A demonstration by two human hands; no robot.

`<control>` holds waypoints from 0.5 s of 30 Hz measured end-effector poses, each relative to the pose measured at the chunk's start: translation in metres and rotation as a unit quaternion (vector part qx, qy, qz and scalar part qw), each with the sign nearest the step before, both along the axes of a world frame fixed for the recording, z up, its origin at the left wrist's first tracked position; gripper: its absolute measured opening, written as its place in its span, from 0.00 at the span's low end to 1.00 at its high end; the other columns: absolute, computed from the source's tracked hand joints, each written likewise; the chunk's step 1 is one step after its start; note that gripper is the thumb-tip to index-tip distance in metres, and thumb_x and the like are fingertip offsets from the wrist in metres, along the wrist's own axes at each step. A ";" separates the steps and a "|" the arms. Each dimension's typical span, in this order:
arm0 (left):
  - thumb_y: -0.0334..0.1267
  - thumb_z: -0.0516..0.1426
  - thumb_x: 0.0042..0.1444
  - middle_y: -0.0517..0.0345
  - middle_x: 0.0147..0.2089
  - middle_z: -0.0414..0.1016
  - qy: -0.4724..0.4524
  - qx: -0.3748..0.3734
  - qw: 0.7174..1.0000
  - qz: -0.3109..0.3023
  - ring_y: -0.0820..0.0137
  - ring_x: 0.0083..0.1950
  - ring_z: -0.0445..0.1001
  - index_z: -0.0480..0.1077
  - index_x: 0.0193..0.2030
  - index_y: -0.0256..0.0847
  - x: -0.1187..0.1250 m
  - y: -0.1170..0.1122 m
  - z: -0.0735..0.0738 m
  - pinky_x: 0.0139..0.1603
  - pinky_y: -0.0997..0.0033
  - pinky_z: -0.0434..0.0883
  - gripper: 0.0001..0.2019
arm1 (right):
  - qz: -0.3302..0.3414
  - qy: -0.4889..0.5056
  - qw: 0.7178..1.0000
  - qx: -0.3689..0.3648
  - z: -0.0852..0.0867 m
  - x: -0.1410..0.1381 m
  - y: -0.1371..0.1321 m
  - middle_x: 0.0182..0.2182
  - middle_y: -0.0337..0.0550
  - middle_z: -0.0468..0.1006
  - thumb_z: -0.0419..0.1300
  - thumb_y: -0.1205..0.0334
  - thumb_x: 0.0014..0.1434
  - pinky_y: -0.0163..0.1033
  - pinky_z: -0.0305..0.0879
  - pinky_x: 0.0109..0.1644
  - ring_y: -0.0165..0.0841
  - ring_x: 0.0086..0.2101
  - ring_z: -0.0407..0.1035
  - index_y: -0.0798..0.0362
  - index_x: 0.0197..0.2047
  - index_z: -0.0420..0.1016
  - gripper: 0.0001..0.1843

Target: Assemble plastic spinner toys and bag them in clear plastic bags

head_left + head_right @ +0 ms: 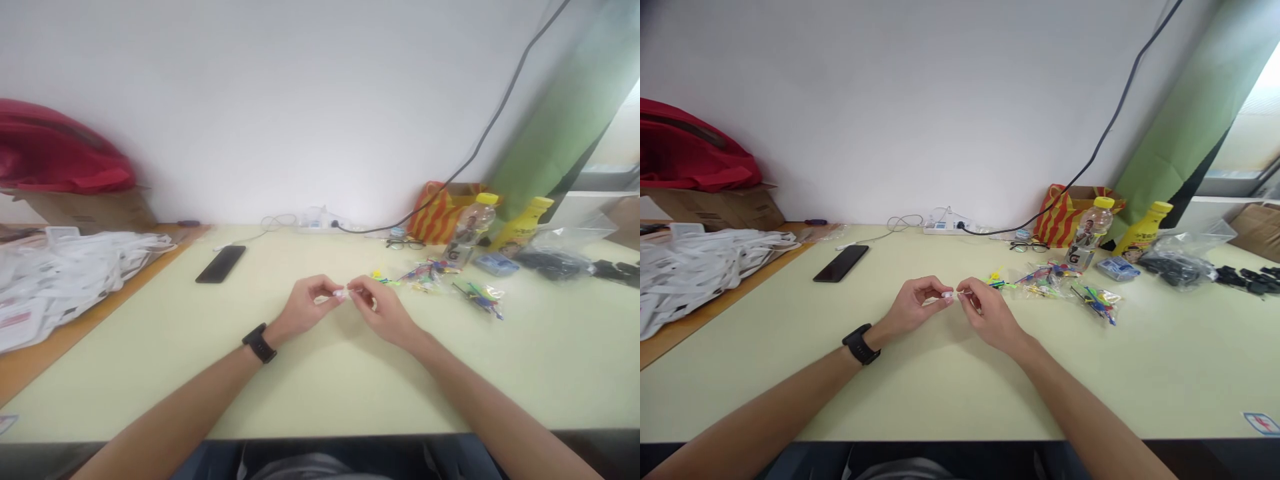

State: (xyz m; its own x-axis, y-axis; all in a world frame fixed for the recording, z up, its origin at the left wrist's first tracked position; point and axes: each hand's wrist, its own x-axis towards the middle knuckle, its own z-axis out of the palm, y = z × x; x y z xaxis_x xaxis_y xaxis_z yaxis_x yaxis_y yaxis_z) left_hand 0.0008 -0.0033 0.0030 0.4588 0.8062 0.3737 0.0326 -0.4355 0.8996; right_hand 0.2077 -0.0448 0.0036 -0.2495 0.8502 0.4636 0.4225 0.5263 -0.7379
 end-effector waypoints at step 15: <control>0.41 0.71 0.52 0.51 0.45 0.82 -0.091 -0.181 0.979 -0.033 0.66 0.45 0.79 0.80 0.46 0.39 -0.006 0.009 0.002 0.50 0.63 0.75 0.16 | -0.043 0.079 0.996 0.002 0.003 0.003 -0.001 0.43 0.45 0.70 0.54 0.47 0.70 0.43 0.66 0.39 0.36 0.34 0.67 0.43 0.66 0.62 0.25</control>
